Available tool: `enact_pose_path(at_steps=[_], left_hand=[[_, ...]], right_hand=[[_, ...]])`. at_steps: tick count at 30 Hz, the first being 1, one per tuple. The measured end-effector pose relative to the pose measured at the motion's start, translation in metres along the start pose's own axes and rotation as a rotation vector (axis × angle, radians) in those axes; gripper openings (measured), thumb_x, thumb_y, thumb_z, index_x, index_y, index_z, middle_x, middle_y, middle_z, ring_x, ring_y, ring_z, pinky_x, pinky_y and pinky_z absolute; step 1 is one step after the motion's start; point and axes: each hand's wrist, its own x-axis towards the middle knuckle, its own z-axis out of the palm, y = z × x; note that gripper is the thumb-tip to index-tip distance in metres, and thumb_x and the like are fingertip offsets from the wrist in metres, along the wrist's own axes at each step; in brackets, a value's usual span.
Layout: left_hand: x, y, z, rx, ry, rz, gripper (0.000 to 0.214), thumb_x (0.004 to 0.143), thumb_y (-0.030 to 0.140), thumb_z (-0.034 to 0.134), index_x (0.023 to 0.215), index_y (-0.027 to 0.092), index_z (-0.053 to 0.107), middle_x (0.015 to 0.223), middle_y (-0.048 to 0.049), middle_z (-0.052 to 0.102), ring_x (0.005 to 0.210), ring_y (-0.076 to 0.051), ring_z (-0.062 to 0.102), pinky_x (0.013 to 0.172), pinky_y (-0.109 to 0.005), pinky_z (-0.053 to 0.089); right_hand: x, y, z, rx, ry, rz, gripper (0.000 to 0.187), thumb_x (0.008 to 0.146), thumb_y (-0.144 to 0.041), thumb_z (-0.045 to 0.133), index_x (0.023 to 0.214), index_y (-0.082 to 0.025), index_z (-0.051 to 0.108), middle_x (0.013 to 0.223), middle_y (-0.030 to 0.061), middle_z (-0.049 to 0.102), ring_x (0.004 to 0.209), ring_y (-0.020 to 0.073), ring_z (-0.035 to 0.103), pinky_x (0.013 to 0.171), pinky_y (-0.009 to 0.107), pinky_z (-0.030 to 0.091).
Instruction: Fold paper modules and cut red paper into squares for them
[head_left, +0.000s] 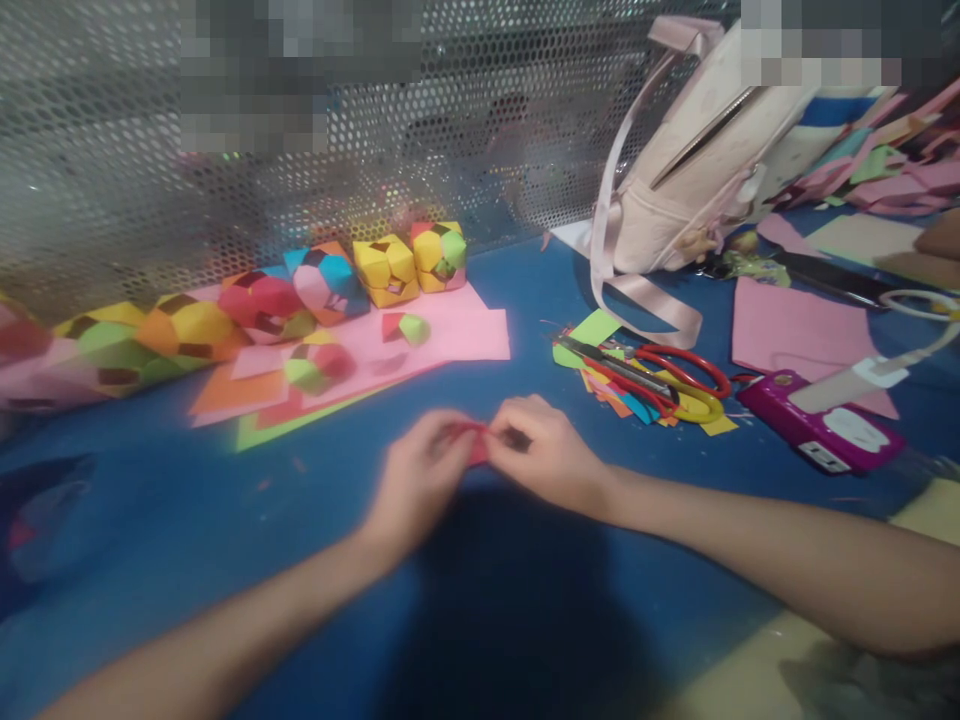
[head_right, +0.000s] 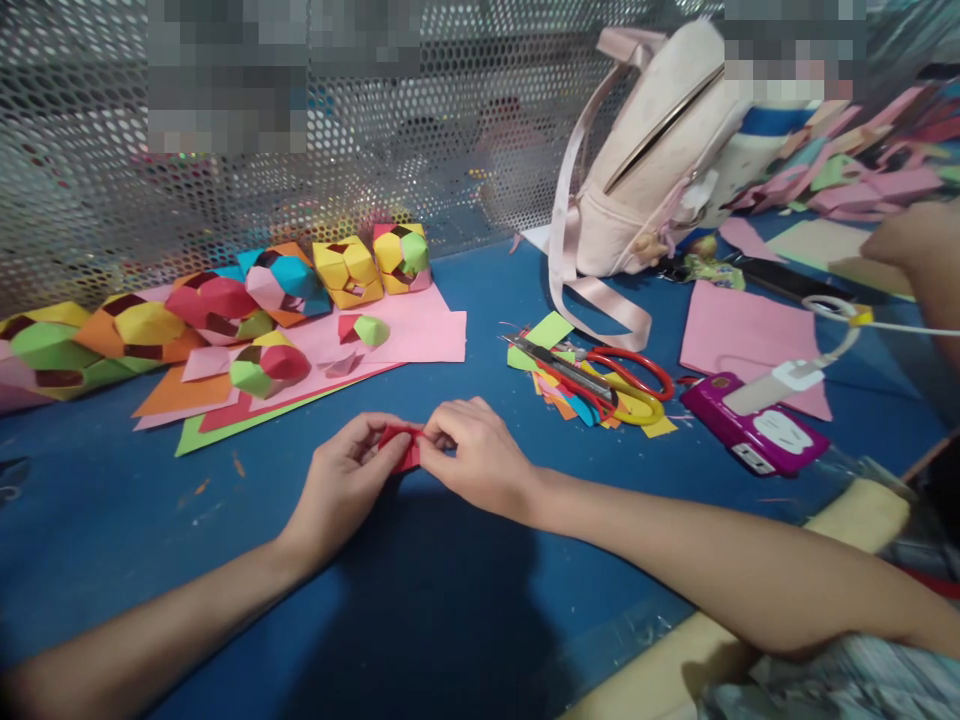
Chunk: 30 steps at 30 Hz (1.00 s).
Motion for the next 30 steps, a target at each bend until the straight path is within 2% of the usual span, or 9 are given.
enact_pose_path(at_steps=[4, 13, 18, 23, 26, 28, 30], left_hand=[[0.0, 0.002, 0.001, -0.001, -0.03, 0.019, 0.017, 0.077, 0.031, 0.064, 0.089, 0.019, 0.066, 0.088, -0.0026, 0.07, 0.081, -0.016, 0.065, 0.076, -0.027, 0.051], [0.002, -0.004, 0.0, -0.018, -0.001, 0.03, 0.012, 0.077, 0.021, 0.058, 0.082, 0.019, 0.068, 0.084, -0.0022, 0.071, 0.08, -0.016, 0.066, 0.078, -0.027, 0.052], [0.002, -0.004, 0.0, -0.015, -0.047, 0.011, 0.014, 0.079, 0.027, 0.06, 0.087, 0.018, 0.067, 0.086, -0.0024, 0.071, 0.083, -0.017, 0.066, 0.078, -0.028, 0.052], [0.003, -0.004, -0.002, 0.011, -0.043, 0.023, 0.013, 0.079, 0.03, 0.062, 0.085, 0.019, 0.067, 0.085, -0.0017, 0.07, 0.082, -0.016, 0.065, 0.078, -0.027, 0.051], [0.004, -0.003, -0.004, 0.017, -0.02, -0.001, 0.013, 0.079, 0.03, 0.062, 0.084, 0.019, 0.067, 0.085, -0.0023, 0.071, 0.084, -0.018, 0.066, 0.08, -0.028, 0.05], [0.005, -0.003, -0.006, 0.024, -0.004, -0.024, 0.016, 0.078, 0.032, 0.063, 0.085, 0.018, 0.067, 0.085, -0.0039, 0.071, 0.087, -0.019, 0.066, 0.08, -0.03, 0.05], [0.006, -0.005, -0.007, 0.019, 0.008, -0.043, 0.019, 0.077, 0.035, 0.064, 0.085, 0.018, 0.066, 0.087, -0.0056, 0.072, 0.089, -0.021, 0.067, 0.08, -0.031, 0.051]], right_hand=[[0.0, 0.0, -0.001, 0.007, 0.003, -0.01, 0.022, 0.08, -0.013, 0.053, 0.063, -0.021, 0.044, 0.062, -0.0025, 0.054, 0.064, 0.0132, 0.049, 0.067, 0.028, 0.034], [0.001, -0.003, -0.002, 0.028, -0.039, 0.007, 0.018, 0.084, -0.015, 0.052, 0.068, -0.021, 0.05, 0.065, -0.0027, 0.056, 0.065, 0.0124, 0.049, 0.068, 0.027, 0.035], [0.001, -0.002, -0.002, 0.015, 0.014, -0.069, 0.024, 0.085, -0.011, 0.05, 0.063, -0.02, 0.046, 0.062, -0.0029, 0.053, 0.063, 0.0117, 0.049, 0.067, 0.027, 0.035], [0.002, -0.003, -0.001, -0.009, -0.054, -0.007, 0.02, 0.087, -0.015, 0.05, 0.068, -0.02, 0.052, 0.066, -0.0022, 0.059, 0.065, 0.0116, 0.052, 0.068, 0.027, 0.036], [0.01, -0.003, -0.016, -0.17, -0.098, -0.033, 0.016, 0.089, -0.022, 0.052, 0.074, -0.019, 0.058, 0.072, 0.0009, 0.064, 0.067, 0.0132, 0.056, 0.068, 0.028, 0.037], [0.02, -0.005, -0.041, -0.371, -0.088, -0.043, 0.022, 0.089, -0.026, 0.053, 0.071, -0.018, 0.061, 0.072, 0.0037, 0.066, 0.067, 0.0155, 0.057, 0.066, 0.03, 0.037], [0.028, -0.008, -0.076, -0.605, -0.023, 0.006, 0.029, 0.091, -0.032, 0.05, 0.068, -0.017, 0.062, 0.073, 0.0069, 0.067, 0.068, 0.0179, 0.059, 0.064, 0.031, 0.037]])
